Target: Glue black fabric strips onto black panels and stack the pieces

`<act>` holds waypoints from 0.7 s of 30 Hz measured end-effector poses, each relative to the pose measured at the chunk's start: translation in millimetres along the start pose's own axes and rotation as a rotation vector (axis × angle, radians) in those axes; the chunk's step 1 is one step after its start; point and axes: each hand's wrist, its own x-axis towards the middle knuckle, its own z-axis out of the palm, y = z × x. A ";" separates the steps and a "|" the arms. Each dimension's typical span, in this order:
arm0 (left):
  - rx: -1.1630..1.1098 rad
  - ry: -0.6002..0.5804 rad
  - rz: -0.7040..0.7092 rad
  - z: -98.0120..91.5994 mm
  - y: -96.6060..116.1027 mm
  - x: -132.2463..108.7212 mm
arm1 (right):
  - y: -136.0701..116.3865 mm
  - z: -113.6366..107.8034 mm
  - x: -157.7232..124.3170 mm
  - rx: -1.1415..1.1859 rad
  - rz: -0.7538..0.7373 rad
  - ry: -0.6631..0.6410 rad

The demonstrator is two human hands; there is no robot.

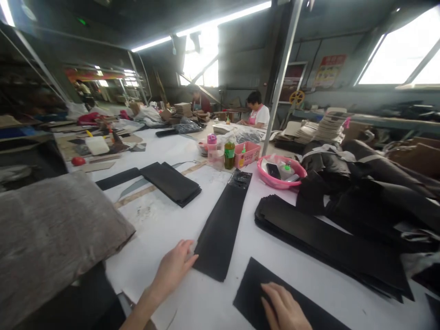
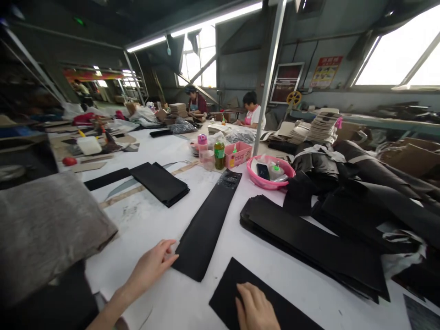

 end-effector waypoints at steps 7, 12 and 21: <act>-0.725 0.015 -0.188 21.9 1.5 -13.3 | -111.8 97.2 45.3 -0.194 -0.153 0.075; -1.144 -0.131 -0.348 17.3 12.9 -11.7 | -123.1 100.4 56.6 -0.294 -0.100 0.105; -0.744 -0.175 0.035 -5.9 16.1 0.0 | -99.8 81.8 65.2 -0.026 0.020 0.375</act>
